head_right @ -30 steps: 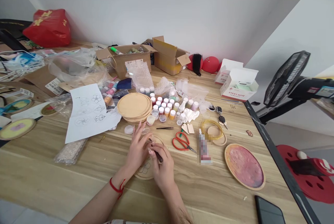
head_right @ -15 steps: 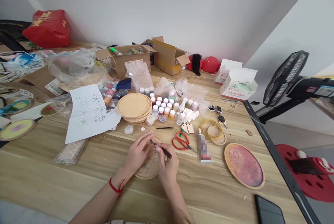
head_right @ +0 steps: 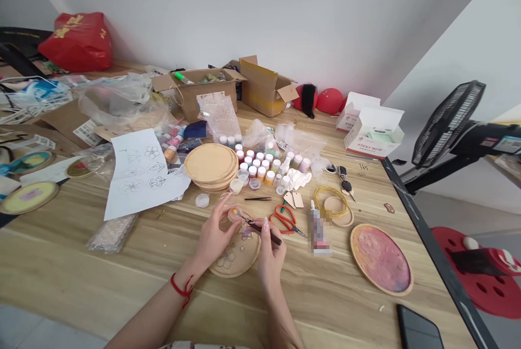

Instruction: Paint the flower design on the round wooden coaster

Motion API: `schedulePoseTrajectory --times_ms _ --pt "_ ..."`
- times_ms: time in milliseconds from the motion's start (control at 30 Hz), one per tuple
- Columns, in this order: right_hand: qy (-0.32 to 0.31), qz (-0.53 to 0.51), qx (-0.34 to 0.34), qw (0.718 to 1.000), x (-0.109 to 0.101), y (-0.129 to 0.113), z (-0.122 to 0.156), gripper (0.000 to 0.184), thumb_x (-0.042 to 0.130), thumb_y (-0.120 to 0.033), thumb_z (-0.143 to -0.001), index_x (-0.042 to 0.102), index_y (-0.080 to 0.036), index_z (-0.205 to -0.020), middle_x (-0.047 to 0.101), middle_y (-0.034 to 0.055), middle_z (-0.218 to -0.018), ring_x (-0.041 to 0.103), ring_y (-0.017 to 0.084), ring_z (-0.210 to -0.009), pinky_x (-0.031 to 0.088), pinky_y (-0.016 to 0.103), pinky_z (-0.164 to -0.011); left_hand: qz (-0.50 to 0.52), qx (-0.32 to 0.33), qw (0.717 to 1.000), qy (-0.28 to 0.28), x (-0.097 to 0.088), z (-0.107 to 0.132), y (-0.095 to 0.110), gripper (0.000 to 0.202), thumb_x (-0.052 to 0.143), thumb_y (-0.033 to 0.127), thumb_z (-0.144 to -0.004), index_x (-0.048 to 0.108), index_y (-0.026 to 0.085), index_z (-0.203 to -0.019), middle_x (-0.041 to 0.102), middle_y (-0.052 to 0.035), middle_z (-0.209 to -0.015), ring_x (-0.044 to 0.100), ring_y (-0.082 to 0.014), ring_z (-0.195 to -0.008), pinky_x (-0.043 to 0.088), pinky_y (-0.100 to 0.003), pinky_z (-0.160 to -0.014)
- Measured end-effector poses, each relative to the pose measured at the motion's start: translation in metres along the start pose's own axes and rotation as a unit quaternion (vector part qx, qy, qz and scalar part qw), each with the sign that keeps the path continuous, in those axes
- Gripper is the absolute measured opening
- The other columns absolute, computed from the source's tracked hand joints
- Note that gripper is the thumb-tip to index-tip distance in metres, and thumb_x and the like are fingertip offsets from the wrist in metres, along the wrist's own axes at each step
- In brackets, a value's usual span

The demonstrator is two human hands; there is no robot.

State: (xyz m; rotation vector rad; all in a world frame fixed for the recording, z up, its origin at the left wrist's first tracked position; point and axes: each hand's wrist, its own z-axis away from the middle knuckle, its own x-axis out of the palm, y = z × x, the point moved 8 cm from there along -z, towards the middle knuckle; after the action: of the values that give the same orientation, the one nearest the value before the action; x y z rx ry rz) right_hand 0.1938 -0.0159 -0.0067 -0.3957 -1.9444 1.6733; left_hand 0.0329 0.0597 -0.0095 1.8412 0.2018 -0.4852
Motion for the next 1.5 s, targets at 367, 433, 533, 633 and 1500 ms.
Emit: schedulePoseTrajectory --times_ms 367,433,533,633,1500 --pt "-0.075 0.113 -0.083 0.987 0.009 -0.021 0.014 0.039 0.056 -0.030 -0.093 0.058 -0.020 -0.131 0.075 0.0125 -0.109 0.072 0.023 -0.100 0.061 0.038 -0.083 0.050 -0.032 0.998 -0.005 -0.001 0.000 -0.001 0.077 0.067 0.030 -0.087 0.025 0.029 -0.152 0.067 -0.0093 -0.123 0.066 -0.0216 -0.113 0.050 -0.039 -0.101" --pt "-0.091 0.125 -0.100 0.983 0.012 -0.023 0.016 0.041 0.055 -0.028 -0.093 0.056 -0.021 -0.133 0.075 0.0122 -0.109 0.072 0.023 -0.100 0.061 0.039 -0.083 0.047 -0.036 0.998 -0.002 -0.001 0.000 -0.001 0.077 0.067 0.029 -0.087 0.026 0.029 -0.151 0.068 -0.0092 -0.123 0.066 -0.0216 -0.114 0.050 -0.039 -0.101" --pt "-0.101 0.136 -0.111 0.979 0.013 -0.023 0.017 0.039 0.054 -0.026 -0.093 0.057 -0.021 -0.132 0.074 0.0121 -0.110 0.072 0.023 -0.102 0.061 0.040 -0.086 0.045 -0.026 0.999 -0.003 0.000 0.000 0.000 0.077 0.067 0.026 -0.086 0.026 0.028 -0.151 0.068 -0.0091 -0.122 0.066 -0.0214 -0.113 0.050 -0.039 -0.100" --pt "-0.106 0.143 -0.105 0.978 0.012 -0.020 0.017 0.034 0.054 -0.026 -0.093 0.059 -0.021 -0.127 0.074 0.0114 -0.108 0.072 0.022 -0.101 0.060 0.039 -0.088 0.045 -0.015 0.999 -0.004 0.001 0.001 0.001 0.078 0.066 0.020 -0.085 0.025 0.028 -0.152 0.068 -0.0092 -0.122 0.067 -0.0210 -0.112 0.051 -0.038 -0.098" --pt "-0.088 0.133 -0.089 0.983 0.011 -0.018 0.014 0.023 0.059 -0.026 -0.094 0.059 -0.024 -0.117 0.072 0.0084 -0.106 0.070 0.019 -0.099 0.061 0.033 -0.085 0.088 -0.052 0.995 -0.012 0.001 -0.001 -0.002 0.085 0.068 0.027 -0.085 0.019 0.029 -0.155 0.066 -0.0095 -0.125 0.064 -0.0220 -0.115 0.046 -0.040 -0.104"
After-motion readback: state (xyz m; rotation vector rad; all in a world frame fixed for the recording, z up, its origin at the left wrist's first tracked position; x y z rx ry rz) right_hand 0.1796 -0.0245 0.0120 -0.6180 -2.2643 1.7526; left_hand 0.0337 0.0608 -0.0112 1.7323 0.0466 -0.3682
